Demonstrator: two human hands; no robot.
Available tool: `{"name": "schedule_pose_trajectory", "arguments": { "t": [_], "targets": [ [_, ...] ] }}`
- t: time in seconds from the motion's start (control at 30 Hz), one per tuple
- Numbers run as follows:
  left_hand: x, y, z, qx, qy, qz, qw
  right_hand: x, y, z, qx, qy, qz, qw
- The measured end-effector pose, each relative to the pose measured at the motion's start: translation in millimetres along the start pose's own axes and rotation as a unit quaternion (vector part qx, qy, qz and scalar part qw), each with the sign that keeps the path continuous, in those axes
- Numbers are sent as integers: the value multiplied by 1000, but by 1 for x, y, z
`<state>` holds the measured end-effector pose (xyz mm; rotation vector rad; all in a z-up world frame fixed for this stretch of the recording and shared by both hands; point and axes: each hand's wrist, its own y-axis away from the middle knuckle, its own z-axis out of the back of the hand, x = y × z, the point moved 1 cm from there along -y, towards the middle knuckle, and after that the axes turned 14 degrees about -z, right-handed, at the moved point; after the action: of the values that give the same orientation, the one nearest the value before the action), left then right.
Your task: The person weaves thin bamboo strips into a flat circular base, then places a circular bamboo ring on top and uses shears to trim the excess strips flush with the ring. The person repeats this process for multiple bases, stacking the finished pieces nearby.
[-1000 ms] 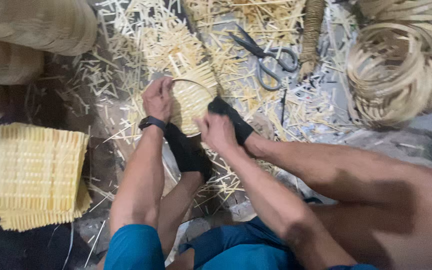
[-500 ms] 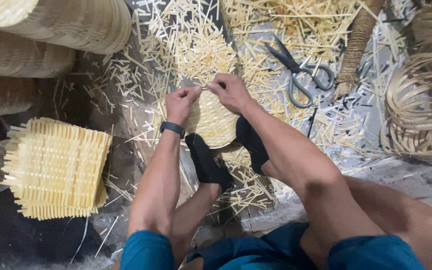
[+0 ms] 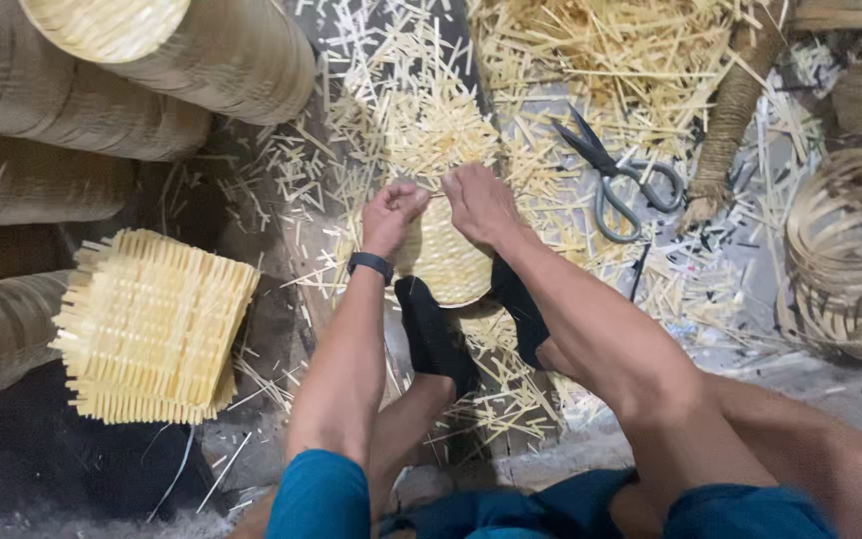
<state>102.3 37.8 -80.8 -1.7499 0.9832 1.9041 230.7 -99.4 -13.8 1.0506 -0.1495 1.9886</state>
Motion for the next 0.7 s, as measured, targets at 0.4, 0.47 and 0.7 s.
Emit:
{"name": "schedule_pose_trajectory", "arguments": {
  "t": [0.4,0.47,0.7],
  "targets": [
    [26,99,27,-175,-173,31,969,61,0,-4,190,118,-63,973],
    [30,93,47,-151,-39,150,976,61,9,-9,190,102,-59,975],
    [-38,36,13,65,-445,-239,861,32,5,121,71,49,6,996]
  ]
}}
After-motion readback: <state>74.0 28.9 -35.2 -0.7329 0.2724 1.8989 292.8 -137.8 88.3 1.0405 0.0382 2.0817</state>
